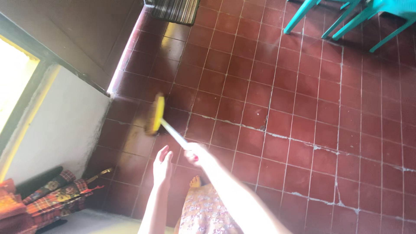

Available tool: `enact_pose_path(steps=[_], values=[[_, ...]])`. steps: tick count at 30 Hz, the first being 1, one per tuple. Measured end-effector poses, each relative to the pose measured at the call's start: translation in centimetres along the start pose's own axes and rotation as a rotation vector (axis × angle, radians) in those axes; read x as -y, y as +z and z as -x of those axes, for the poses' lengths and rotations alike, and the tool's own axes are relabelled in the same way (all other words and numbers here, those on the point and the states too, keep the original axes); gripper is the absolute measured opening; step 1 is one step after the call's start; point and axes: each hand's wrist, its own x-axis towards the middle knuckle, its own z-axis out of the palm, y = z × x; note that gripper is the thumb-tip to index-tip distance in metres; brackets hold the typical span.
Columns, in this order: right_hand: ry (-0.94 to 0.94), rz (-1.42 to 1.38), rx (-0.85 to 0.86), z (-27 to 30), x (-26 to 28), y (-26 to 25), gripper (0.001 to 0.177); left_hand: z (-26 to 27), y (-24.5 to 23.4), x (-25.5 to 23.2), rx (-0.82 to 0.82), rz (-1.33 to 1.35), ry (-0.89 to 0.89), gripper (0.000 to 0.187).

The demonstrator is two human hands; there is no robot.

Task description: The person sweeps a red-tiled floor using a broom, moving around chairs and along the base of walls.

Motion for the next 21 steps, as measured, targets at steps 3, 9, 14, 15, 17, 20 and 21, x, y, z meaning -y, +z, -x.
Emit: enact_pose_path(steps=[3, 9, 14, 15, 17, 20, 21], values=[[-0.057, 0.044, -0.059, 4.4, 3.3, -7.7, 0.018, -1.5, 0.4, 1.0, 0.039, 0.105, 0.073, 0.044], [-0.183, -0.086, -0.279, 18.6, 6.9, -16.0, 0.023, -1.3, 3.1, -0.1, 0.095, 0.186, -0.018, 0.046], [-0.327, 0.257, -0.720, 21.5, 4.5, -7.6, 0.062, -3.1, 3.4, -0.1, 0.126, 0.283, -0.024, 0.046], [-0.346, 0.260, -0.731, 21.5, 4.5, -5.1, 0.068, -3.8, 3.7, -0.4, 0.128, 0.300, 0.000, 0.045], [-0.337, 0.278, -0.711, 21.9, 5.0, -0.7, 0.076, -5.0, 4.2, -1.7, 0.118, 0.302, -0.025, 0.045], [-0.246, 0.289, -0.547, 21.3, 6.9, 3.7, 0.076, -7.0, 5.5, -5.5, 0.084, 0.248, -0.092, 0.045], [-0.215, 0.272, -0.443, 20.3, 8.0, 4.5, 0.073, -7.6, 5.8, -7.0, 0.074, 0.229, -0.060, 0.045]])
